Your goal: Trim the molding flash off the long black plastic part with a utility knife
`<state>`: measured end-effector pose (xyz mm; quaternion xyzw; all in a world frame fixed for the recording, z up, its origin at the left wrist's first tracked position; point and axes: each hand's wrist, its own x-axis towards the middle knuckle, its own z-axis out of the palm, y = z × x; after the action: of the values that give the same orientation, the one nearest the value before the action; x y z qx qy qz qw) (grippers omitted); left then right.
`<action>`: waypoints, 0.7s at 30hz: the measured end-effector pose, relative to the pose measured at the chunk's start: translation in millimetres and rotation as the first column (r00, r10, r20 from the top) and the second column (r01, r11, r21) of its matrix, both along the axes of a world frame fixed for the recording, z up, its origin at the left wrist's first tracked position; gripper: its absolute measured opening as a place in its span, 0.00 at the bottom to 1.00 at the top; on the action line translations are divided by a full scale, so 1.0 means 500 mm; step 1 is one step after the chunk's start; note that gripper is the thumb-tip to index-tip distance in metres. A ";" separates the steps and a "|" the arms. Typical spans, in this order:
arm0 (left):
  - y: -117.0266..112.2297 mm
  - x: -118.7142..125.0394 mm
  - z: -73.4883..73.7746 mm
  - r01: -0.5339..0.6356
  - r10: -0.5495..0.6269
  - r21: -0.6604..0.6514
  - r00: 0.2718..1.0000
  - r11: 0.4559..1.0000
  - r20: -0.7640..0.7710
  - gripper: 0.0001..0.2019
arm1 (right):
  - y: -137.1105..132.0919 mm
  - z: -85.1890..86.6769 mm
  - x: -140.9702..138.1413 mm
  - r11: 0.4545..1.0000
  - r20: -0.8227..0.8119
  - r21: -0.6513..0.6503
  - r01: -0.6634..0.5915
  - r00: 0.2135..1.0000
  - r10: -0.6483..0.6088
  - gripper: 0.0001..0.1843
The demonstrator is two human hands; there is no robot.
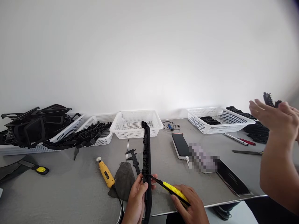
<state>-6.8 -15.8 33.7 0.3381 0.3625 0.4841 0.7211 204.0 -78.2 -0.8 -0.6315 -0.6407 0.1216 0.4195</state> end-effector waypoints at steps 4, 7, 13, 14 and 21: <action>-0.002 -0.002 -0.005 0.003 -0.003 0.021 1.000 1.000 0.014 0.22 | 0.000 0.000 -0.001 1.000 -0.024 -0.004 0.004 1.000 -0.004 0.18; -0.001 -0.001 -0.006 -0.003 0.002 0.040 1.000 0.999 0.005 0.22 | -0.001 -0.002 0.000 1.000 -0.042 -0.006 0.003 0.999 -0.003 0.19; 0.000 0.001 0.001 0.010 -0.009 0.045 1.000 0.999 -0.016 0.20 | -0.009 -0.016 0.004 0.997 -0.063 -0.055 0.047 0.997 -0.050 0.18; 0.000 0.002 0.002 0.008 -0.008 0.046 1.000 0.999 -0.009 0.20 | -0.010 -0.018 0.004 0.997 -0.064 -0.052 0.051 0.996 -0.054 0.18; -0.002 0.005 0.007 -0.003 0.004 0.040 1.000 0.999 -0.013 0.21 | -0.012 -0.020 0.003 0.998 -0.058 -0.040 0.048 0.997 -0.050 0.19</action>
<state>-4.5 -16.6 37.2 0.3548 0.3580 0.4904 0.7110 205.6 -84.3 -10.7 -0.6510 -0.6100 0.1423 0.4288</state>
